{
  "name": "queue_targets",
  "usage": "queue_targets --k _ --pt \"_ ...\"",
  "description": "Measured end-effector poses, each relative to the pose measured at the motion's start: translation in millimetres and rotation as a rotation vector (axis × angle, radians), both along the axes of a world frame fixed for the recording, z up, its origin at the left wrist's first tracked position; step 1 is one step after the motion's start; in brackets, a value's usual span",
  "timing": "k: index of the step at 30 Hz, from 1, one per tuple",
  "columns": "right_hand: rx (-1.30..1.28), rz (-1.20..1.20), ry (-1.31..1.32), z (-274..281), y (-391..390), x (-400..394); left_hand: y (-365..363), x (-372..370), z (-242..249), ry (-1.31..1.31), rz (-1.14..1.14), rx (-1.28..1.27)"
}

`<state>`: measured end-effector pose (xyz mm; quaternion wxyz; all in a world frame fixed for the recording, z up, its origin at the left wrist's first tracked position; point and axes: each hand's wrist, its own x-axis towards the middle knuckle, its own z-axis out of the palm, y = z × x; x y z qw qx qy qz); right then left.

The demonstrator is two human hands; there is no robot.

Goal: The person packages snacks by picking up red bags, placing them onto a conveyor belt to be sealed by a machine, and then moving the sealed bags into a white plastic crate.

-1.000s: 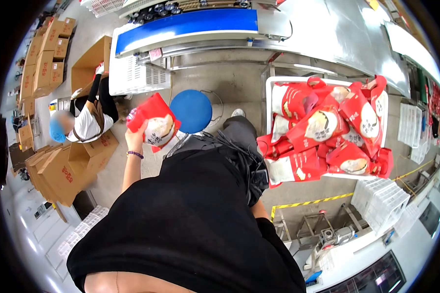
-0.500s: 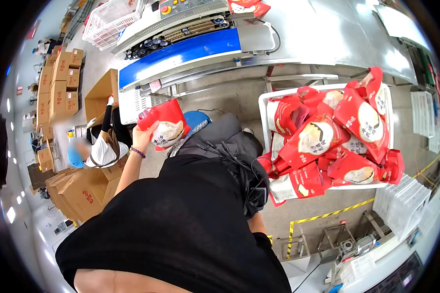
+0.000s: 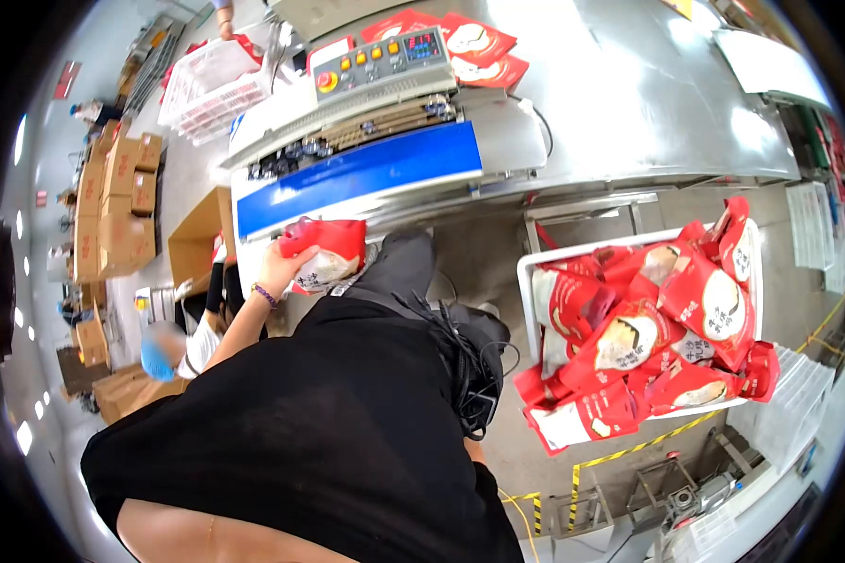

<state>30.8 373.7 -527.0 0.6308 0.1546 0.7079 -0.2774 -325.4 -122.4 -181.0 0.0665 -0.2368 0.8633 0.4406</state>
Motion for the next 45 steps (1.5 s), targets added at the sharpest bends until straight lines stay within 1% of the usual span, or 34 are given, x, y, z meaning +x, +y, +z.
queue_targets --k 1,2,4,6,8,9,10,12,15,17,18,19,20,21,22,23,24,25,26,28,29,30,31,32,34,38,39,41,42,44,45 --pt "0.005 -0.032 -0.004 1 -15 -5 -3 -25 1 0.062 -0.123 -0.009" --pt "0.003 -0.067 -0.005 3 -31 -11 0 -55 21 -0.131 -0.183 -0.064" --pt "0.0 -0.126 -0.013 13 -67 -25 -17 -95 15 0.027 -0.348 0.171" --pt "-0.03 -0.177 -0.037 18 -102 -28 -38 -121 21 -0.068 -0.419 0.284" --pt "-0.081 -0.246 -0.039 24 -136 -44 -53 -134 31 -0.096 -0.413 0.307" --pt "-0.121 -0.289 -0.037 26 -151 -49 -56 -138 41 -0.142 -0.365 0.398" --pt "-0.17 -0.335 -0.033 20 -166 -56 -70 -141 31 -0.232 -0.392 0.441" --pt "-0.273 -0.453 0.001 23 -190 -78 -66 -151 41 -0.305 -0.368 0.509" --pt "-0.491 -0.674 0.113 -9 -199 -130 -63 -167 30 -0.393 -0.382 0.49" --pt "-0.513 -0.752 0.121 -22 -189 -156 -48 -166 22 -0.377 -0.325 0.524" --pt "-0.325 -0.522 0.078 -27 -184 -184 -46 -169 17 -0.371 -0.303 0.536" --pt "-0.129 -0.29 0.024 -32 -172 -201 -27 -166 8 -0.346 -0.308 0.615" --pt "-0.13 -0.31 0.013 -33 -172 -219 -9 -169 10 -0.316 -0.312 0.681" --pt "-0.058 -0.216 0.079 -32 -174 -235 5 -170 4 -0.232 -0.369 0.766" --pt "0.022 -0.115 0.135 -37 -173 -234 14 -167 -10 -0.2 -0.422 0.77" --pt "0.026 -0.122 0.128 -53 -184 -234 22 -169 -16 -0.178 -0.494 0.784" --pt "0.04 -0.047 0.127 -72 -193 -237 30 -169 -24 -0.151 -0.563 0.8" --pt "0.053 0.028 0.12 -87 -200 -233 33 -165 -37 -0.133 -0.626 0.764" --pt "0.055 0.019 0.122 -102 -209 -238 33 -163 -50 -0.168 -0.572 0.885" --pt "0.002 -0.029 0.134 -122 -231 -233 28 -157 -71 -0.231 -0.616 0.886" --pt "-0.041 0.066 0.059 -114 -238 -249 28 -157 -75 -0.235 -0.601 0.884" --pt "-0.054 0.077 0.049 -138 -250 -233 22 -150 -86 -0.243 -0.584 0.876" --pt "-0.033 -0.048 0.052 -182 -276 -215 12 -148 -87 -0.278 -0.541 0.9" --pt "-0.014 -0.174 0.051 -209 -296 -211 1 -148 -87 -0.313 -0.497 0.924" --pt "-0.035 -0.215 0.023 -223 -304 -222 -12 -141 -102 -0.326 -0.461 0.909" --pt "-0.096 -0.254 -0.012 -216 -287 -254 -16 -141 -114 -0.317 -0.389 0.919" --pt "-0.099 -0.255 -0.01 -206 -276 -271 -12 -150 -112 -0.281 -0.386 0.908" --pt "-0.102 -0.28 -0.03 -186 -249 -285 -6 -142 -123 -0.229 -0.4 0.875" --pt "-0.099 -0.29 -0.03 -169 -238 -303 -8 -152 -120 -0.21 -0.402 0.893" --pt "-0.083 -0.326 -0.055 -139 -206 -327 0 -141 -141 -0.132 -0.382 0.935" --pt "-0.08 -0.344 -0.067 -118 -193 -350 -5 -147 -142 -0.079 -0.376 0.949"
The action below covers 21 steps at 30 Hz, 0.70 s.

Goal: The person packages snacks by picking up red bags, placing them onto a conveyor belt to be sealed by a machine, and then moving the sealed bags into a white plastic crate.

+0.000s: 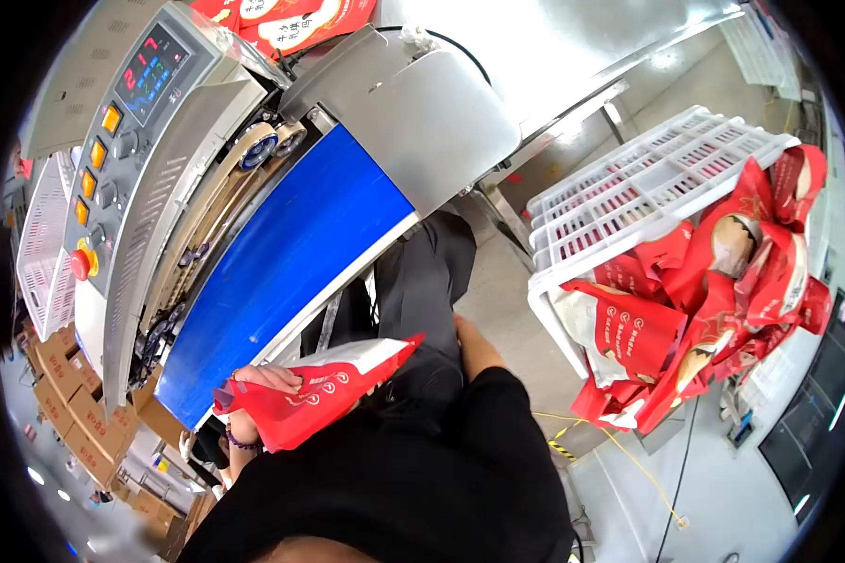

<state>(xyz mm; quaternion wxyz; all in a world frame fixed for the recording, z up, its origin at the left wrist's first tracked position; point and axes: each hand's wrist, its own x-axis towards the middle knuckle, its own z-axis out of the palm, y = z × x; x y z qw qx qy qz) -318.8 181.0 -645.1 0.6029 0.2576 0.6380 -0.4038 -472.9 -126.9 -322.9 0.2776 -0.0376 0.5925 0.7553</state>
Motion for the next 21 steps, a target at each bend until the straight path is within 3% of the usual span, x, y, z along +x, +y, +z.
queue_targets --k 3,5,6,8,10,12,13,15,18,21 --pt "0.042 -0.048 -0.071 63 50 -63 8 5 -26 0.115 -0.025 -0.004" --pt "0.095 -0.055 -0.091 71 76 -84 15 10 -48 0.124 0.014 0.056" --pt "0.116 -0.046 -0.09 42 84 -70 17 16 -59 0.139 0.018 0.054" --pt "0.232 -0.387 0.382 -21 111 -54 33 20 -74 0.17 0.042 0.076" --pt "0.193 -0.286 0.641 -24 122 -63 42 35 -94 0.226 0.0 0.057" --pt "0.175 -0.219 0.909 86 92 -103 56 50 -108 0.231 0.029 0.094" --pt "0.189 -0.066 1.3 125 85 -114 64 60 -107 0.208 0.067 0.117" --pt "0.413 0.297 1.648 187 97 -117 82 75 -105 0.271 0.053 0.061" --pt "0.635 0.394 1.744 226 111 -75 78 105 -99 0.309 0.047 0.037" --pt "0.76 0.453 1.731 213 129 -47 74 133 -105 0.256 0.145 0.054"
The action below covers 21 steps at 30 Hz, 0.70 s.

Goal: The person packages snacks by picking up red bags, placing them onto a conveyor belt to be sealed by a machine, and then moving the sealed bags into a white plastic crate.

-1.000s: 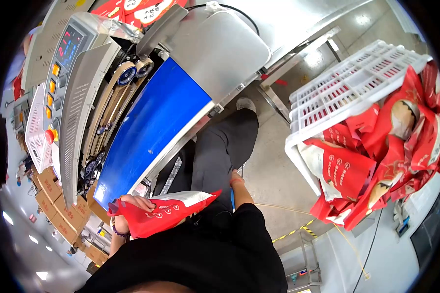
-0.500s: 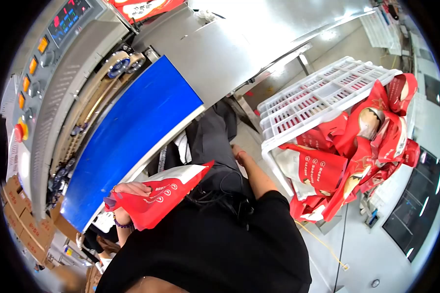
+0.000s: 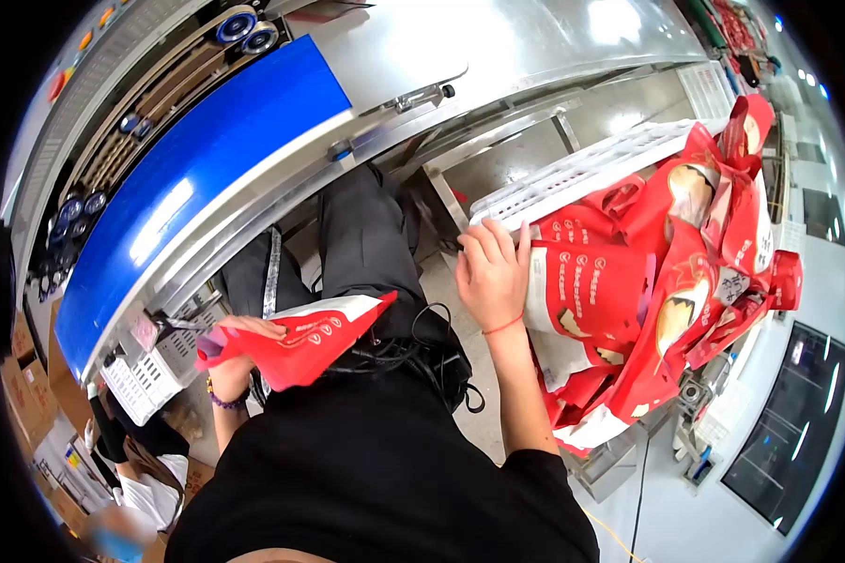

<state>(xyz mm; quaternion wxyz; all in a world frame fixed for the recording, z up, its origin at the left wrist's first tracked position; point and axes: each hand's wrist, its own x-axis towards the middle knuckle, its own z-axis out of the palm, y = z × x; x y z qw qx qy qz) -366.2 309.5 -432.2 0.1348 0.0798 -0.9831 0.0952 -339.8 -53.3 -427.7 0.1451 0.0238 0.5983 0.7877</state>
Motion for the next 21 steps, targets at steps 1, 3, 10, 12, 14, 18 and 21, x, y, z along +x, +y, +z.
queue_targets --k 1,3,10,12,14,18,21 --pt "0.032 -0.008 0.045 -15 3 3 -1 6 4 0.007 0.005 -0.013" --pt "0.055 -0.017 0.036 -14 3 -6 1 13 11 0.03 0.01 -0.025" --pt "0.005 0.128 0.069 -57 14 -47 -3 48 29 0.097 0.081 -0.008" --pt "0.006 0.101 0.08 -67 18 -62 -6 55 30 0.1 0.099 0.02" --pt "0.006 0.109 0.094 -67 20 -75 -14 60 28 0.093 0.099 0.029" --pt "0.011 0.104 0.13 -79 21 -95 -21 57 19 0.064 0.132 -0.032" --pt "0.034 0.09 0.164 -84 21 -102 -16 50 19 0.084 0.168 -0.009"
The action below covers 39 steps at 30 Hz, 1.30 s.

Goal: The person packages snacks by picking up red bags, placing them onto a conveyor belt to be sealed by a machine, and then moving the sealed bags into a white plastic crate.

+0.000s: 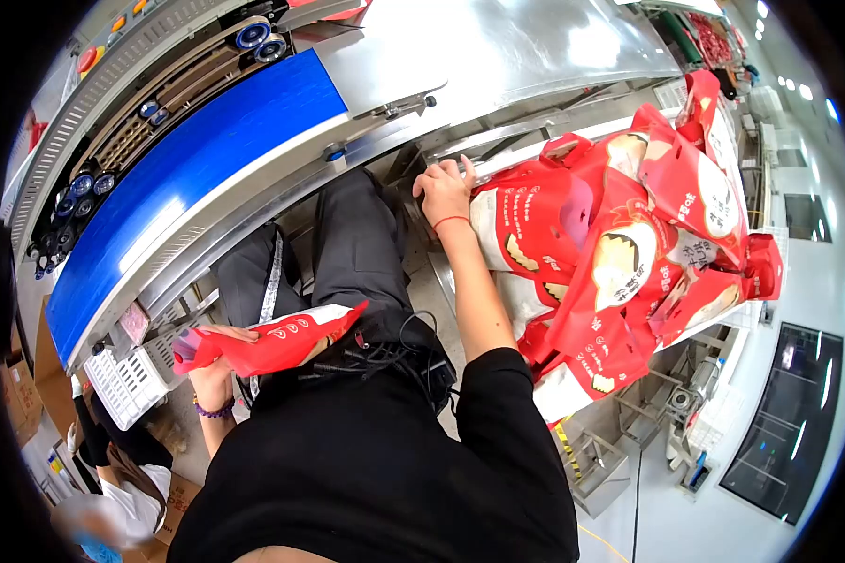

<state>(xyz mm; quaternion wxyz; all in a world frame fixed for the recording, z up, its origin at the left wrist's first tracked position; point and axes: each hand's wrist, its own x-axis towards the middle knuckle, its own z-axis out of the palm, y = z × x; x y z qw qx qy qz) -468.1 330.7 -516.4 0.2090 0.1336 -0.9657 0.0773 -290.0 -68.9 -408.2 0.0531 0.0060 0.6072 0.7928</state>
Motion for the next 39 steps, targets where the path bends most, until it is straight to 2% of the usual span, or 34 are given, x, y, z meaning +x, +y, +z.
queue_targets --k 4,7,9,11,13,15,16,17,19,20,23,24,25,27,28,29,30,31,33,34,35,36,37,39 --pt "-0.049 -0.006 0.005 -4 -2 -1 6 -14 13 0.01 -0.077 0.014" --pt "-0.186 0.038 -0.194 18 -7 -1 7 -28 19 -0.134 -0.043 -0.088" --pt "-0.827 0.068 -0.445 75 -31 -8 4 -36 13 -0.192 0.014 -0.221" --pt "-0.965 0.259 -0.496 151 -58 -18 13 -53 29 -0.228 0.09 -0.24" --pt "-0.846 0.601 -0.332 222 -79 -29 16 -68 34 -0.233 0.14 -0.237" --pt "-1.036 0.828 -0.244 277 -108 -18 16 -77 32 -0.255 0.25 -0.167" --pt "-1.171 1.264 -0.396 292 -114 -25 21 -85 34 -0.224 0.326 -0.128" --pt "-1.178 1.478 -0.509 310 -118 -25 27 -92 32 -0.244 0.451 -0.092" --pt "-1.088 1.668 -0.721 333 -135 -14 27 -105 53 -0.237 0.409 -0.096" --pt "-1.018 1.703 -0.811 338 -145 -10 25 -106 48 -0.232 0.446 -0.114" --pt "-0.794 1.691 -0.915 340 -162 3 34 -116 55 -0.118 0.628 -0.033" --pt "-0.697 1.668 -0.916 344 -164 6 24 -114 51 -0.057 0.517 -0.073" --pt "-0.577 1.601 -0.922 352 -166 8 21 -109 49 -0.093 0.522 -0.071" --pt "-0.253 1.324 -0.912 371 -170 6 9 -100 53 -0.108 0.562 -0.083" --pt "-0.174 1.158 -0.877 369 -172 8 3 -92 64 -0.51 0.54 -0.198" --pt "-0.061 0.843 -0.998 373 -177 7 -1 -85 49 -0.225 0.537 -0.117" --pt "-0.509 1.216 -0.322 322 -172 -1 -4 -83 57 -0.191 0.5 -0.164" --pt "-0.757 0.939 -0.379 278 -171 10 -4 -83 66 -0.16 0.463 -0.211" --pt "-0.766 0.718 -0.631 238 -181 13 -9 -83 64 0.003 0.405 -0.272" --pt "-0.841 0.704 -0.795 212 -182 16 -8 -84 65 -0.021 0.36 -0.28" --pt "-1.022 0.588 -1.014 198 -188 27 -5 -84 66 -0.049 0.318 -0.286" --pt "-1.117 0.526 -1.041 175 -188 33 -2 -86 73 -0.066 0.28 -0.294" --pt "-1.18 0.398 -1.088 179 -189 36 3 -88 74 -0.061 0.297 -0.284" --pt "-1.076 0.4 -1.102 182 -179 31 12 -96 76 -0.06 0.295 -0.181"
